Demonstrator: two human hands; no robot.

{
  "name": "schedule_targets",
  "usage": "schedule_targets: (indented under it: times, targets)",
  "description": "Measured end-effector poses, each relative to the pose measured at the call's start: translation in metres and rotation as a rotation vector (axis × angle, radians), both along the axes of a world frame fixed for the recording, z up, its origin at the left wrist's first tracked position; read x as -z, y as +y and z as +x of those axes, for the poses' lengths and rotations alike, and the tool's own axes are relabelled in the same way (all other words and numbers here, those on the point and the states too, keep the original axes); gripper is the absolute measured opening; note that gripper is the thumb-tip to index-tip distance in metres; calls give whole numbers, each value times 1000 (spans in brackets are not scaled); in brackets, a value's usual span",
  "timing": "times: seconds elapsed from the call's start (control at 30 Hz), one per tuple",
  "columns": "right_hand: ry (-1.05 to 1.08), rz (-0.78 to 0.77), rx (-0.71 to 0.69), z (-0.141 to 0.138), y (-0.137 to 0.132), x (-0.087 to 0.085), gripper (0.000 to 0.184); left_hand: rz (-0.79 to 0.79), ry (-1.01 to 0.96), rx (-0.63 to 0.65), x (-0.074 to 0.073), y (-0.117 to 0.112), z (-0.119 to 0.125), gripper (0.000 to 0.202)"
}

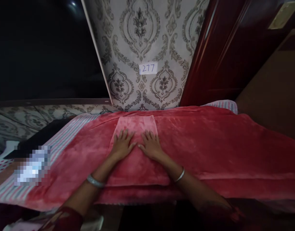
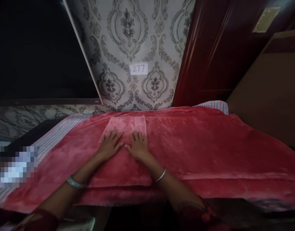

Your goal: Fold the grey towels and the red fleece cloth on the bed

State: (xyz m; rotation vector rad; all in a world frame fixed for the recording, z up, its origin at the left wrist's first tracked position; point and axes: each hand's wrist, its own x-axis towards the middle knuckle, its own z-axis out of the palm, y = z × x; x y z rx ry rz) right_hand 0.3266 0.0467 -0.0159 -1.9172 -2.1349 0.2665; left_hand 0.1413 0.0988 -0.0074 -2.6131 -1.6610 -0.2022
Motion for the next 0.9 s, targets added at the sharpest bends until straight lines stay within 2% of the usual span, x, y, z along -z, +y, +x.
schedule_targets:
  times: [0.1,0.17,0.27,0.37,0.43,0.5,0.6,0.7,0.8,0.9]
  targets:
    - [-26,27,0,5,-13,20,72,22,51,26,25,-24,-10,65]
    - [-33,35,2,9,-12,25,72,29,55,41,31,-25,-12,65]
    - [-42,3,-9,15,-8,21,73,8,46,39,25,-19,-10,65]
    - [-35,-68,-48,19,-16,10,73,-85,50,28,8,-19,-7,66]
    - [-16,-124,-53,20,-31,2,74,-156,47,23,-3,-29,-8,69]
    - [-9,-123,-52,19,-53,-1,77,-175,28,47,-8,-47,-10,72]
    - [-24,-48,-97,16,-85,6,77,-133,-4,93,1,-79,-15,73]
    - [-25,-17,-121,14,-102,18,73,-119,-15,58,16,-100,-16,71]
    - [-6,-13,-116,15,-104,25,72,-109,-19,47,21,-104,-14,71]
    - [14,-28,-117,15,-103,23,72,-120,-37,67,16,-102,-16,70]
